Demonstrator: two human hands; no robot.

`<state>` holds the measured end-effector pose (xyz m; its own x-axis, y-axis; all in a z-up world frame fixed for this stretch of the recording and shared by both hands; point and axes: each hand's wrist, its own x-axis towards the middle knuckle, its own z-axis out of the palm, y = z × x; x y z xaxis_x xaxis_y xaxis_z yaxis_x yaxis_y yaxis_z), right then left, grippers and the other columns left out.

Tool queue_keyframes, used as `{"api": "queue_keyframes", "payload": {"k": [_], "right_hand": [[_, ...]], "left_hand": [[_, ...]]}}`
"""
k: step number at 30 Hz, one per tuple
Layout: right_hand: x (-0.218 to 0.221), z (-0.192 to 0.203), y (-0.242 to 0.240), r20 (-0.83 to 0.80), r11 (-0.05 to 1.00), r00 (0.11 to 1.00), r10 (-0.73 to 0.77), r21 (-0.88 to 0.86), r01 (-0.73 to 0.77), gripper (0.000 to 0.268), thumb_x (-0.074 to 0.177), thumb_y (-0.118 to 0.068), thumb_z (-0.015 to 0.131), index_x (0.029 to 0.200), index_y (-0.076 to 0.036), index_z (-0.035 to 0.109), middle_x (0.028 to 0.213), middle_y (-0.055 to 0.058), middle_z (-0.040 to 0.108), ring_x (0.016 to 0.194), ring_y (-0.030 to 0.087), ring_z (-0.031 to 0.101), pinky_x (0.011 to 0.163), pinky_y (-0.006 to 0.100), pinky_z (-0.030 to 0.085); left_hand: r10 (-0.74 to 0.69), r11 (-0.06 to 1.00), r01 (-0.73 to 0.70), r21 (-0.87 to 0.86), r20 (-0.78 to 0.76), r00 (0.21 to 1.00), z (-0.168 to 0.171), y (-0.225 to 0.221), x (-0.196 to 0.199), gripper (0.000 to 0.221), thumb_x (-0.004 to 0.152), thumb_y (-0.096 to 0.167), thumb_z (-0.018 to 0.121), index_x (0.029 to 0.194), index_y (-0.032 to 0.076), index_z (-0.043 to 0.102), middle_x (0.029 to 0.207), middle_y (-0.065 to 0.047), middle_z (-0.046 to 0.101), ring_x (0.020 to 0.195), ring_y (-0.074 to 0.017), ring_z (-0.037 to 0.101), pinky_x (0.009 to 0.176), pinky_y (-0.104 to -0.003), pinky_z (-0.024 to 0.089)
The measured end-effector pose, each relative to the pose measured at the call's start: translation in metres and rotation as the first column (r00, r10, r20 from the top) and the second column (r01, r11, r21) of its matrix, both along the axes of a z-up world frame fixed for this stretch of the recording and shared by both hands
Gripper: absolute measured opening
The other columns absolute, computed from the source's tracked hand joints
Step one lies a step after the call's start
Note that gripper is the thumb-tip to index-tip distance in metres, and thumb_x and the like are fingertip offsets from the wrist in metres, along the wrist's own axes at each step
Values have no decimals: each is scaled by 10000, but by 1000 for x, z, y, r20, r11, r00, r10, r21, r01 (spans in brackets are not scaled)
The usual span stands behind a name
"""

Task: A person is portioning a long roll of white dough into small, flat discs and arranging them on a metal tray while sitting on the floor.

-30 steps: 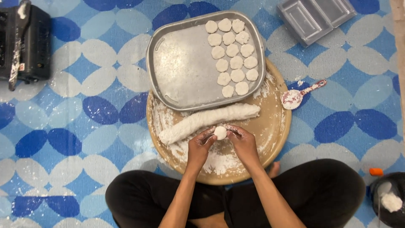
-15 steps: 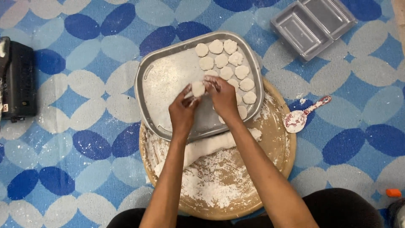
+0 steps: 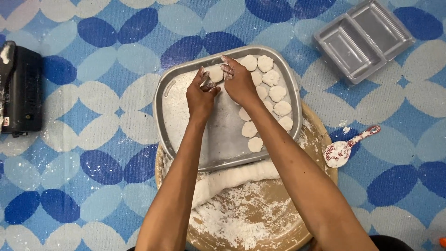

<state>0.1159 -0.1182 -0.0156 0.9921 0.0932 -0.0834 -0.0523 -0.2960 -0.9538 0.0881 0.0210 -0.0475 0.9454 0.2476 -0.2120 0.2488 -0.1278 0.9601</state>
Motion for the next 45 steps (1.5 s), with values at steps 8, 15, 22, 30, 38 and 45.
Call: {"api": "queue_keyframes", "payload": {"k": [8,15,22,30,38,45], "right_hand": [[-7,23,-5,-58,998,998,-2,-58,-2,556,950,-42,452,1492,-155,507,1374,205,628,1266,353,611,1092,476,474],[-19,20,-10,-25,986,1000,11,165,-6,642,906,97,410,1527,-65,410,1458,335,504,1357,462,495,1152,527,405],[-61,18,-52,22,958,997,-78,277,69,580,888,119,434,1443,-40,495,1362,265,592,1256,340,606,1054,413,523],[-144,61,-100,-226,916,926,-303,200,348,505,930,73,529,1429,-4,502,1321,260,615,1225,332,620,1063,428,509],[-210,105,-121,-341,926,874,-347,20,376,440,948,24,556,1387,-15,558,1295,256,646,1208,394,630,1109,527,428],[-249,114,-142,-690,888,621,-371,-459,20,461,973,-138,583,1423,-236,583,1277,92,706,1011,231,724,826,382,602]], "left_hand": [[-59,977,60,203,-13,998,8,-6,5,801,842,-1,780,1545,136,420,1457,-133,567,1302,-286,585,1128,-395,476],[-103,935,119,334,-63,993,8,-12,2,788,896,53,726,1584,112,347,1531,-144,491,1390,-332,495,1182,-498,364],[-59,957,16,291,140,988,37,-29,-23,726,892,-71,683,1539,78,389,1438,-263,529,1195,-405,651,1004,-419,574],[-123,883,48,468,133,983,34,-46,-25,671,933,-4,659,1523,134,372,1362,-175,616,1248,-375,623,1060,-505,507],[-169,876,100,472,107,980,45,-47,-46,673,963,37,625,1559,153,335,1507,-185,498,1367,-374,515,1136,-528,419],[-266,863,191,468,98,959,66,-39,-142,535,950,180,626,1431,35,443,1333,-171,599,1065,-274,667,869,-425,606]]}}
